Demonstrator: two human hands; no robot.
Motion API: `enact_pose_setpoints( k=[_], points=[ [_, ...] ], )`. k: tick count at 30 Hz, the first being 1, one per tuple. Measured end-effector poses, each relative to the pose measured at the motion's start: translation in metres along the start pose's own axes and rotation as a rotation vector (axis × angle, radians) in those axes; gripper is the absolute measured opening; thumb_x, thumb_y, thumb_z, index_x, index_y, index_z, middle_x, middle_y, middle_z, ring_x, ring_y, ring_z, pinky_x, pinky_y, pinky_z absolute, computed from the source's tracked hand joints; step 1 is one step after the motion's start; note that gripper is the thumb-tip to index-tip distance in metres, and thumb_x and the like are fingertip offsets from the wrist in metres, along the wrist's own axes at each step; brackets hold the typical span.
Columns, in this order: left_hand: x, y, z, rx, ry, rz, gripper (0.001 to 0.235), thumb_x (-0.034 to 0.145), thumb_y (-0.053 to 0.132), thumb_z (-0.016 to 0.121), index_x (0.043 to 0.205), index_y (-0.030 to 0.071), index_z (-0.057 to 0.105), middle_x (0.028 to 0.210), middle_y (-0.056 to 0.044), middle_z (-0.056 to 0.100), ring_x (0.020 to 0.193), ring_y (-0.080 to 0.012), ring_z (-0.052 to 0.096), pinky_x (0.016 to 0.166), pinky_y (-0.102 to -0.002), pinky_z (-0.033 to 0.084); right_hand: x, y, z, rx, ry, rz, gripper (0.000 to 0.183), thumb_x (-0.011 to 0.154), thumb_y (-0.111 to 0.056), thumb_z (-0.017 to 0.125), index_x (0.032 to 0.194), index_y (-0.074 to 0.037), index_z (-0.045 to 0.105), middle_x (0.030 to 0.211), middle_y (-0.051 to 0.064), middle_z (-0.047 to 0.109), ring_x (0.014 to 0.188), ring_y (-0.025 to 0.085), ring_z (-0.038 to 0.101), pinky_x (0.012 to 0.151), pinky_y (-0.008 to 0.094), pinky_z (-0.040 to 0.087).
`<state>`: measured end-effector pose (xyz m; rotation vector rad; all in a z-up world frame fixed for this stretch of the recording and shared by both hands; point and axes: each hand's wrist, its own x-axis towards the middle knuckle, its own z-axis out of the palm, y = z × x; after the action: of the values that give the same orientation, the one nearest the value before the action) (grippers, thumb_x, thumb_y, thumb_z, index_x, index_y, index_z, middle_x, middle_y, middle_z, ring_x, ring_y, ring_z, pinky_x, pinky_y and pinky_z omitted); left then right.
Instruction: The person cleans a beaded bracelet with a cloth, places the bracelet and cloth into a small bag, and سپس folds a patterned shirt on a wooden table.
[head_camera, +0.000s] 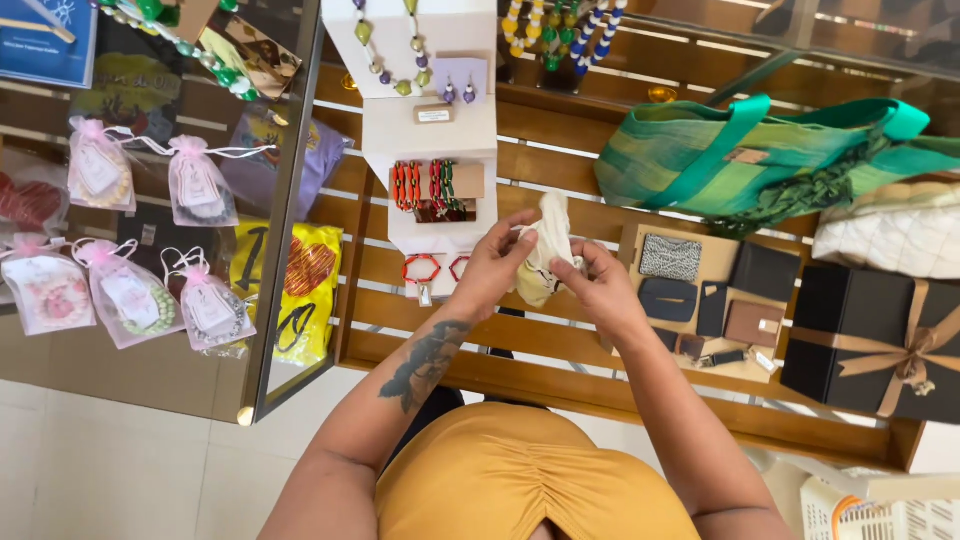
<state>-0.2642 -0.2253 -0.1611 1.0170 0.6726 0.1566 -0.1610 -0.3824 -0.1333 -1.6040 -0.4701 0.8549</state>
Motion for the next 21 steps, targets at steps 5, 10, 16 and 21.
enact_pose_setpoints(
  k=[5, 10, 16, 21],
  points=[
    [-0.012, -0.012, -0.015, -0.119, -0.120, -0.233, 0.062, 0.091, 0.017, 0.075, 0.146, 0.004, 0.050, 0.124, -0.010, 0.067, 0.111, -0.0193, 0.065, 0.092, -0.035, 0.056, -0.018, -0.007, 0.003, -0.048, 0.083, 0.059, 0.022, 0.098, -0.019, 0.073, 0.113, -0.003, 0.067, 0.098, -0.002, 0.068, 0.088, 0.006, 0.056, 0.078, 0.024, 0.049],
    [-0.044, -0.011, -0.035, 0.072, -0.086, -0.069, 0.099, 0.072, 0.007, 0.083, 0.154, 0.020, 0.027, 0.133, -0.001, 0.054, 0.120, -0.0161, 0.056, 0.097, -0.038, 0.054, -0.048, -0.009, 0.026, -0.012, 0.103, 0.145, 0.027, 0.096, -0.018, 0.071, 0.119, -0.005, 0.067, 0.101, -0.003, 0.069, 0.089, 0.006, 0.059, 0.076, 0.024, 0.051],
    [-0.081, -0.034, -0.093, 0.354, -0.483, 0.145, 0.066, 0.082, 0.012, 0.085, 0.140, 0.002, 0.056, 0.128, -0.010, 0.067, 0.117, -0.0163, 0.064, 0.102, -0.035, 0.053, -0.080, 0.018, 0.071, 0.088, -0.027, 0.103, 0.038, 0.093, -0.014, 0.078, 0.126, 0.003, 0.071, 0.118, 0.007, 0.074, 0.102, 0.013, 0.067, 0.088, 0.030, 0.057],
    [-0.125, -0.029, -0.110, 0.052, -0.119, 0.013, 0.045, 0.095, 0.020, 0.074, 0.133, 0.001, 0.057, 0.117, -0.004, 0.071, 0.105, -0.0125, 0.065, 0.090, -0.031, 0.056, -0.098, 0.036, 0.137, 0.163, 0.276, 0.101, 0.056, 0.104, -0.016, 0.063, 0.155, -0.009, 0.043, 0.154, 0.003, 0.050, 0.125, 0.011, 0.059, 0.104, 0.027, 0.051]
  ],
)
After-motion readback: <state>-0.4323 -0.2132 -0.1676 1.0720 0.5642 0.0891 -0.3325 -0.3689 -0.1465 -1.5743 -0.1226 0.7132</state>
